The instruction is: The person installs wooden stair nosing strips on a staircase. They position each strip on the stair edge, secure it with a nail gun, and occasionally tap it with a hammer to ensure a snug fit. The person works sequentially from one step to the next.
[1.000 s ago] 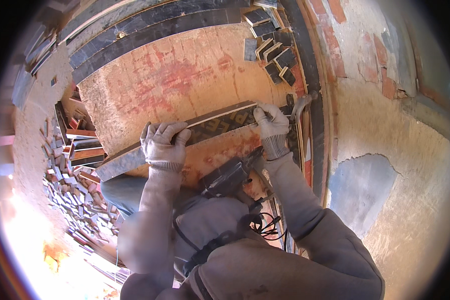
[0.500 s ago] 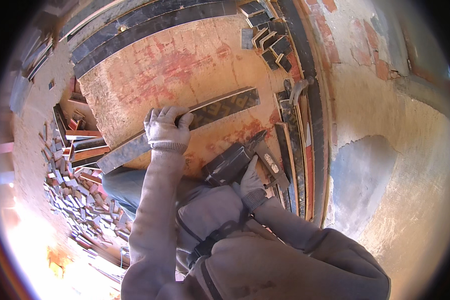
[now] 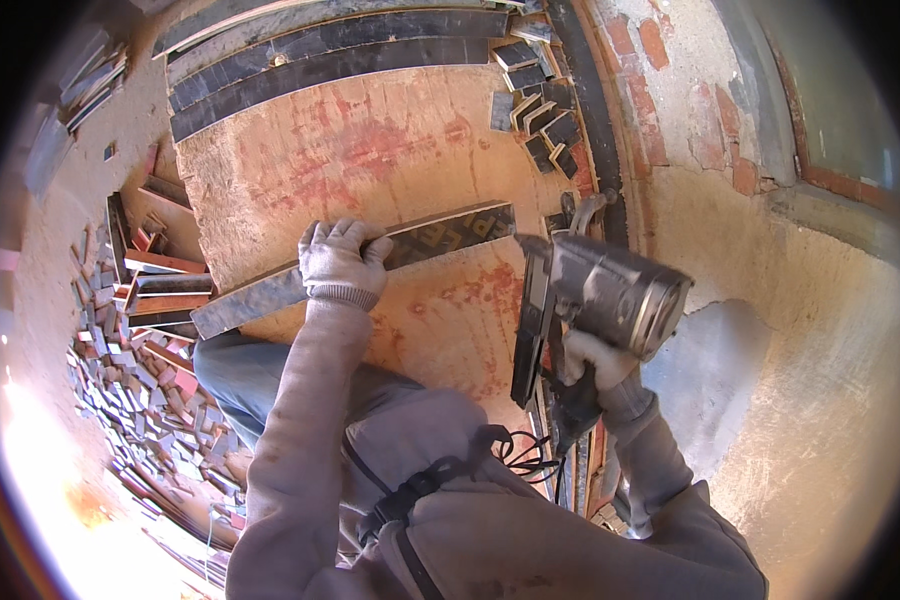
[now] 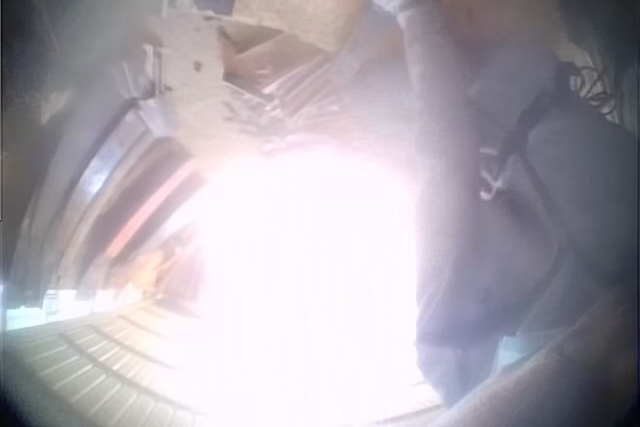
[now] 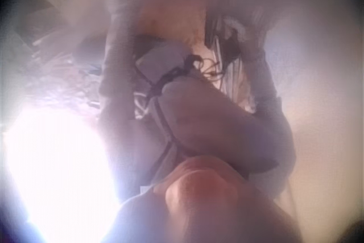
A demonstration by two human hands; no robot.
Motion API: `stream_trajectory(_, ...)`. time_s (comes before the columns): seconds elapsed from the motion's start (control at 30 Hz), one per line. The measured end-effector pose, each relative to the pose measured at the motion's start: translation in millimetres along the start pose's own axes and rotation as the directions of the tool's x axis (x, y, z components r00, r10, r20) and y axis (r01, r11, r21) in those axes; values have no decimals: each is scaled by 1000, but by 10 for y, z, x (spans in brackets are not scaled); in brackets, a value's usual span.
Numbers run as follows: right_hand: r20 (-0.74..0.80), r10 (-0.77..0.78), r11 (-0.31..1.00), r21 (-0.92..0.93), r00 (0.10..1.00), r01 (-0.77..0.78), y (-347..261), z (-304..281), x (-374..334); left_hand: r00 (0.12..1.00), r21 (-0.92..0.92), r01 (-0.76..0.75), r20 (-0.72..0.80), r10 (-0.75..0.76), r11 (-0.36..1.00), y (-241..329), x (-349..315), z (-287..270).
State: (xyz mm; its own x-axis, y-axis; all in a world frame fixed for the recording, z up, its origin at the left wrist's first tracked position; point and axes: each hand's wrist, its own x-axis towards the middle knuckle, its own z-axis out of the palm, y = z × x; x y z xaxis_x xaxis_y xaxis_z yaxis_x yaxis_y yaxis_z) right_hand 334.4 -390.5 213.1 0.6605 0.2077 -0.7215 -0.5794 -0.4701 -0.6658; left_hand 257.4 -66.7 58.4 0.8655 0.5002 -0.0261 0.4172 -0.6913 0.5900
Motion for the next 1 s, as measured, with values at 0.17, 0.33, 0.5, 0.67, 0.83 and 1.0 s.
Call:
stream_trajectory(0.17, 110, 59, 995, -87, 992, -49, -339, -64, 328, 1000, -44, 10, 13, -9, 999, 12, 21, -21)
stream_trajectory(0.33, 142, 106, 987, -134, 984, -87, -499, 4, 474, 1000, -35, -18, -16, 17, 999, 23, 43, -22)
stream_trajectory(0.5, 69, 107, 970, -225, 992, -89, -626, 79, 481, 998, -46, -45, -45, 43, 998, 25, 62, -24)
stream_trajectory(0.67, 78, 166, 966, -211, 983, -147, -631, 61, 486, 997, -65, -56, -60, 52, 996, 28, 61, -27)
stream_trajectory(0.83, 70, 186, 976, -132, 980, -176, -639, 45, 461, 1000, -50, 5, 0, -5, 999, 29, 66, -22)
stream_trajectory(1.0, 68, 164, 985, -68, 984, -159, -728, 65, 365, 998, -50, -55, -37, 54, 997, 15, 65, -28)
